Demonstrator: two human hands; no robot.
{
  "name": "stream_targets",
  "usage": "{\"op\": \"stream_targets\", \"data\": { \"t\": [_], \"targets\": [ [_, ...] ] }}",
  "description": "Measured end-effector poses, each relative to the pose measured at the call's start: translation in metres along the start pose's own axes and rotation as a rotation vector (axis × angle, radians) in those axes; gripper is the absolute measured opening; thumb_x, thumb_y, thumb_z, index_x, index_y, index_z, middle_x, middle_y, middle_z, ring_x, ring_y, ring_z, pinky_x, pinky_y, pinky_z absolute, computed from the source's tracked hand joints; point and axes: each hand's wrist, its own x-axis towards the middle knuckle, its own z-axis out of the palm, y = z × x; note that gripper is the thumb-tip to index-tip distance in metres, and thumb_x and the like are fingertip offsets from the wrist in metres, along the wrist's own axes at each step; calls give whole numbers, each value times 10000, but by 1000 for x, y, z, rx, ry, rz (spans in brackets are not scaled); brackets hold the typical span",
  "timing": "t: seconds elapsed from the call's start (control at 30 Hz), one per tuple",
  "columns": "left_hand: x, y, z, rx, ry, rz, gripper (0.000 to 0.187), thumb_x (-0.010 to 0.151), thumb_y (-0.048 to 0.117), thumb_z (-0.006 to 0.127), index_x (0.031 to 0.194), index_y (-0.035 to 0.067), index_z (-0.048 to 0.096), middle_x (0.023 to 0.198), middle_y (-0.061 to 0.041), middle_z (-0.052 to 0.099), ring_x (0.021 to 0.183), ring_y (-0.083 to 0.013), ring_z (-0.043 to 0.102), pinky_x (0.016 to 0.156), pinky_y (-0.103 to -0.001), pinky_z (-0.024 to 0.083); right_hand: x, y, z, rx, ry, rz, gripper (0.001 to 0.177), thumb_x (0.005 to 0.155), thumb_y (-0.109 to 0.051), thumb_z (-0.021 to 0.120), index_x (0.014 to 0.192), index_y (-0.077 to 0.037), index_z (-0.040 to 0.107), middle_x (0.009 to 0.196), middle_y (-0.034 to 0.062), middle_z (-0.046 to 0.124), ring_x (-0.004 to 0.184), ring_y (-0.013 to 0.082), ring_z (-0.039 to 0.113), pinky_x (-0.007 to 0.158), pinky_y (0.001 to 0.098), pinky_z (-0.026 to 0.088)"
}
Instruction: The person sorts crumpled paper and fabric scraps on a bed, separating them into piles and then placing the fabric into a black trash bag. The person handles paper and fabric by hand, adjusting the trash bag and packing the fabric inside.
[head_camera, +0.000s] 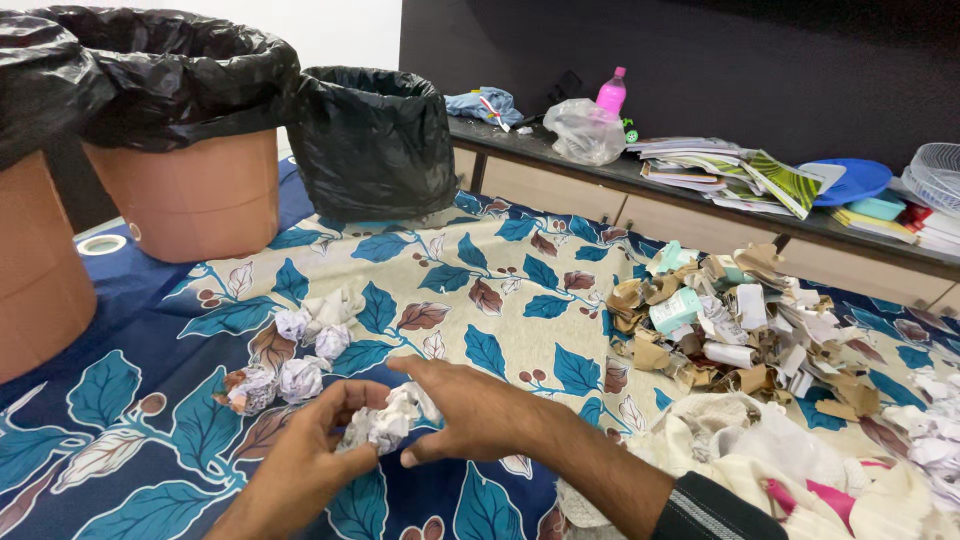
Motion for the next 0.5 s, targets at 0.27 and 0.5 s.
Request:
{"op": "stream_targets", "data": {
  "t": [0.27, 0.5],
  "targets": [
    [5, 0, 12, -25, 39, -22, 663, 771, -26, 715, 1400, 74, 527, 1223, -79, 677, 1035, -147, 675, 900, -293, 545, -3, -1, -7, 49, 49, 176, 274, 883, -128, 649, 1143, -102, 730, 1032, 152, 769, 962, 288, 750, 857, 393, 568],
    [12, -13, 12, -20, 51, -88, 450, 881, 17, 615, 1331, 33, 635, 1166, -96, 729, 900, -154, 673, 799, -291, 557, -9, 6, -15, 64, 129, 252, 238, 880, -86, 619, 1041, -125, 788, 976, 142, 783, 891, 249, 755, 821, 355, 570]
  ]
}}
